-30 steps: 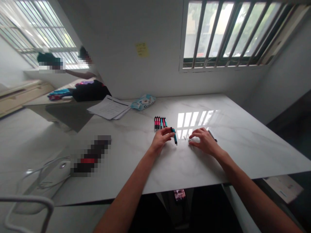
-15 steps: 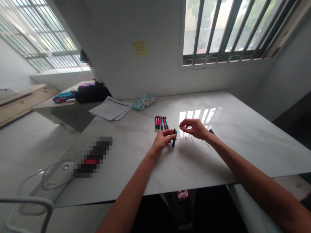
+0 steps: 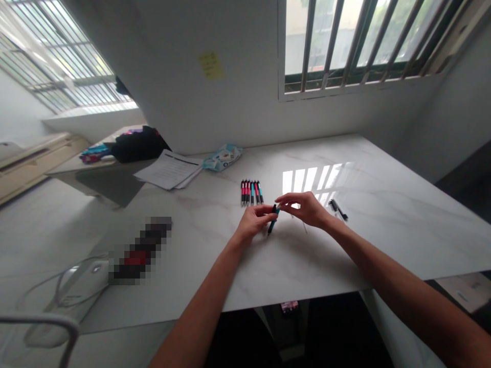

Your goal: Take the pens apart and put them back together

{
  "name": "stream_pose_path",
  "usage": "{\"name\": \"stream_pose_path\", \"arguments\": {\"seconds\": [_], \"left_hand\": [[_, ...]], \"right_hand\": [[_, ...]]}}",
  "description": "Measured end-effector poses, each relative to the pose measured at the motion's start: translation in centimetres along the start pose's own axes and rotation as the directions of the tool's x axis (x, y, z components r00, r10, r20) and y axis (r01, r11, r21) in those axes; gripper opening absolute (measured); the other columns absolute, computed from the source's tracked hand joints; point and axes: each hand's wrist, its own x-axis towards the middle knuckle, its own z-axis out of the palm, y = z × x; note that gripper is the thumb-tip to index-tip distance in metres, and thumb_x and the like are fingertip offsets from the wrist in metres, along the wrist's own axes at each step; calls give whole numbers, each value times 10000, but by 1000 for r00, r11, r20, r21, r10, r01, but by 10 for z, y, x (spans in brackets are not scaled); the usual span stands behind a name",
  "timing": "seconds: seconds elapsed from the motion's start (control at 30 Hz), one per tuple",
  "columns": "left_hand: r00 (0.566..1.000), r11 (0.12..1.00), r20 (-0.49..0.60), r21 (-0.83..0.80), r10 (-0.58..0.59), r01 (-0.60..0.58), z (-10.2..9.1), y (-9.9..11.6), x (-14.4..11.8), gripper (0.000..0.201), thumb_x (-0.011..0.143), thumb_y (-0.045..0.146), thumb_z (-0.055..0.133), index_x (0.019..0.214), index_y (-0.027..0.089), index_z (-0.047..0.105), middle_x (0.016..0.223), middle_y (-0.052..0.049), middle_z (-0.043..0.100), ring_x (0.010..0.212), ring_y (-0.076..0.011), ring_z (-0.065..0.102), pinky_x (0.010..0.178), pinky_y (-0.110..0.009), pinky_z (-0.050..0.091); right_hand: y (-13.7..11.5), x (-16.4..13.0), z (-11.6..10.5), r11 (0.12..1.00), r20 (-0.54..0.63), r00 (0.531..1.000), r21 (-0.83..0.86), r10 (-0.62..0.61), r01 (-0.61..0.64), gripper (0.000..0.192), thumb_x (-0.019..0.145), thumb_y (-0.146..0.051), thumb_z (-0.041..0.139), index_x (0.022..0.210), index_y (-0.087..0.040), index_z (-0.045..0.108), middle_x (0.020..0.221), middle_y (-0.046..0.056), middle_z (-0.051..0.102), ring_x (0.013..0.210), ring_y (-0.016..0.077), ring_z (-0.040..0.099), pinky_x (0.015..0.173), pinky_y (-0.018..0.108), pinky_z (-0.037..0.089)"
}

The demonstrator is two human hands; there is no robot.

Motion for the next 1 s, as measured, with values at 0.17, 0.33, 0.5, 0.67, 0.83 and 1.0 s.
{"name": "stream_pose_path", "arguments": {"seconds": [0.17, 0.33, 0.5, 0.67, 0.83, 1.0], "left_hand": [[1000, 1000, -19, -5, -8, 8, 0, -2, 1, 434, 677, 389, 900, 1050, 175, 841, 961, -98, 812, 798, -195, 693, 674, -278, 460], [1000, 1000, -18, 0, -4, 4, -1, -2, 0, 427, 681, 389, 900, 1049, 180, 844, 959, -101, 811, 796, -200, 696, 673, -284, 462], [1000, 1000, -6, 4, 6, -6, -1, -1, 0, 401, 690, 395, 891, 1021, 171, 846, 922, -95, 805, 794, -198, 692, 677, -280, 460], [1000, 1000, -5, -4, 10, -10, -2, -2, 1, 406, 688, 389, 886, 1030, 174, 844, 931, -98, 804, 799, -195, 684, 687, -283, 453], [1000, 998, -30, -63, 7, -9, -2, -4, 2, 407, 669, 350, 903, 1032, 180, 838, 1026, -111, 808, 835, -186, 689, 718, -281, 467], [999, 994, -37, -109, -5, 1, -1, -8, 4, 434, 637, 358, 930, 1015, 167, 830, 1008, -120, 806, 838, -192, 699, 715, -285, 482]], "right_hand": [[-1, -1, -5, 997, -15, 1000, -77, -11, 10, 157, 943, -354, 705, 987, -235, 797, 912, 25, 810, 824, 188, 768, 751, 298, 608], [-3, -1, -7, 996, -1, 1000, -90, -6, 5, 152, 954, -341, 693, 986, -253, 813, 942, 23, 825, 872, 215, 784, 787, 329, 619], [-6, -2, -1, 994, -2, 1000, -105, -11, 10, 149, 958, -321, 699, 1014, -274, 829, 1002, 25, 832, 903, 228, 793, 818, 347, 623], [-7, -3, 3, 995, -24, 1000, -103, 11, -13, 218, 972, -317, 677, 1138, -265, 808, 1043, 42, 827, 875, 222, 788, 817, 365, 627], [-5, -3, -19, 978, -41, 998, -205, -36, 27, 230, 990, -296, 640, 1165, -266, 785, 1020, 37, 817, 852, 205, 765, 795, 358, 609], [6, -14, -62, 867, 74, 995, -489, -70, 97, 189, 1005, -247, 614, 993, -246, 803, 970, 71, 795, 892, 249, 733, 824, 406, 571]]}}
